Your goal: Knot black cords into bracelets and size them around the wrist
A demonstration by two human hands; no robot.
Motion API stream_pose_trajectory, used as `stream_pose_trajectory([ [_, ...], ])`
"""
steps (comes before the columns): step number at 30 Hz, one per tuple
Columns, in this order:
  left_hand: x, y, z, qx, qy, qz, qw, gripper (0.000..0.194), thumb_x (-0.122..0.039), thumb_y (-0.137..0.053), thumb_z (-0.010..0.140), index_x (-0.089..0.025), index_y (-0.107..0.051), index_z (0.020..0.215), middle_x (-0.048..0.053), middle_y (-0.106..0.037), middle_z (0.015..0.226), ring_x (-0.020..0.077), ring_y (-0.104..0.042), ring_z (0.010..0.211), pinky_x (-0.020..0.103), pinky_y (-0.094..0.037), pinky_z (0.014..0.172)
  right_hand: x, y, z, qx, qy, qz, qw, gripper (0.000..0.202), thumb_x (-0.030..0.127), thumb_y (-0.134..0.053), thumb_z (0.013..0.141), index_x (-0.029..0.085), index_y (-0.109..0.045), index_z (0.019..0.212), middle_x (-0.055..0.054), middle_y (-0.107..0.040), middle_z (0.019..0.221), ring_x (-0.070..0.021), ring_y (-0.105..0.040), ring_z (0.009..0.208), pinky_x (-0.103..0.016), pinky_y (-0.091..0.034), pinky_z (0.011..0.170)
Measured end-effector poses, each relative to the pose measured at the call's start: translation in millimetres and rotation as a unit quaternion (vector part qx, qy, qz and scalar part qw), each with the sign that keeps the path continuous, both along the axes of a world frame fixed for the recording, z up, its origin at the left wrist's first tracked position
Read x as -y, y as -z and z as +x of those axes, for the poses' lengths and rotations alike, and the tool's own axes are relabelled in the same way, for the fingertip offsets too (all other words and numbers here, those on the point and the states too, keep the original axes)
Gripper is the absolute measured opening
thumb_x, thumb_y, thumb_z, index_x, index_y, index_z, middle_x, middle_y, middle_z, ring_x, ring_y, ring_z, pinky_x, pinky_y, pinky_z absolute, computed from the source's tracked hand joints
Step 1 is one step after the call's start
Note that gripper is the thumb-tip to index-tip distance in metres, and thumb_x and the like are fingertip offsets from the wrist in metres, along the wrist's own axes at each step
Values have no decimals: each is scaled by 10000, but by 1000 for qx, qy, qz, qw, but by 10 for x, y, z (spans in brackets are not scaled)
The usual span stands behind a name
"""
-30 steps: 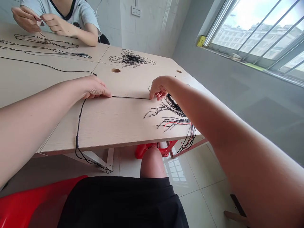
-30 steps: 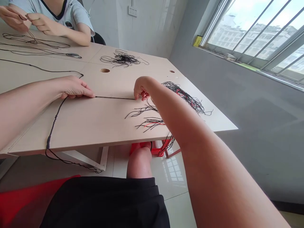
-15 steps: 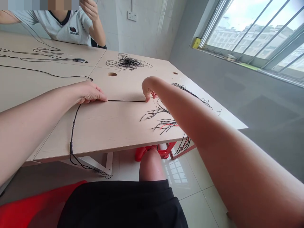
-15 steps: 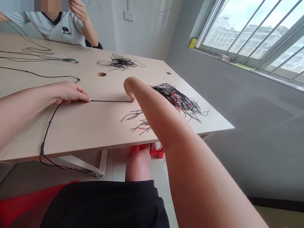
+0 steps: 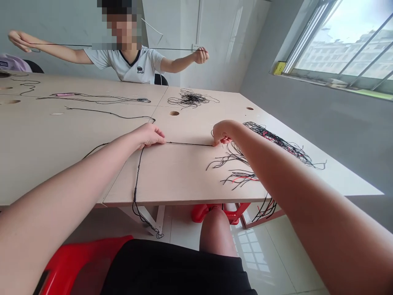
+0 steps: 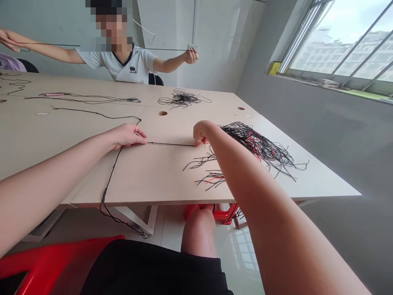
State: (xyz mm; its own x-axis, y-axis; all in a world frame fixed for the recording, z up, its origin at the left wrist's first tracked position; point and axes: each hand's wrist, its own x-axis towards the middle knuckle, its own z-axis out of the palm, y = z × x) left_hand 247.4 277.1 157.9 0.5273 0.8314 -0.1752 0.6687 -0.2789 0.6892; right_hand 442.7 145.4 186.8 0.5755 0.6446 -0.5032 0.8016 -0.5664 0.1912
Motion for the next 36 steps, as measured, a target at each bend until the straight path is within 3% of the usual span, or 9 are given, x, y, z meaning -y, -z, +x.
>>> stream_pose_trajectory([
  [4, -8, -35, -27, 4, -8, 20, 1000, 326, -164, -831, 425, -205, -599, 650, -27, -556, 546, 106, -466, 470, 230, -292, 428, 23, -16, -13, -8, -14, -16, 1000, 387, 338, -635, 795, 162, -498, 479, 18, -423, 497, -119, -419, 509, -277, -391, 569],
  [10, 91, -104, -59, -22, -15, 2, 1000, 285, -92, -790, 462, -191, -603, 652, -39, -522, 483, 90, -417, 416, 226, -262, 407, 34, -18, 14, -18, -23, -23, 999, 423, 352, -630, 805, 164, -472, 461, 15, -415, 510, -116, -411, 513, -273, -373, 570],
  [24, 43, -20, -46, -25, -15, 1, 1000, 236, -78, -710, 505, -183, -596, 683, -41, -511, 492, 76, -386, 423, 204, -252, 396, 16, -8, 40, -46, -18, -13, 999, 378, 329, -626, 807, 167, -465, 505, -17, -459, 576, -166, -492, 641, -340, -393, 677],
  [36, 109, 1, -61, -13, -37, 20, 999, 279, -84, -674, 517, -195, -584, 756, -19, -567, 614, 111, -484, 536, 216, -312, 430, -64, 62, 159, -72, -11, -23, 997, 336, 329, -649, 799, 168, -501, 545, -15, -481, 573, -167, -515, 634, -352, -414, 664],
])
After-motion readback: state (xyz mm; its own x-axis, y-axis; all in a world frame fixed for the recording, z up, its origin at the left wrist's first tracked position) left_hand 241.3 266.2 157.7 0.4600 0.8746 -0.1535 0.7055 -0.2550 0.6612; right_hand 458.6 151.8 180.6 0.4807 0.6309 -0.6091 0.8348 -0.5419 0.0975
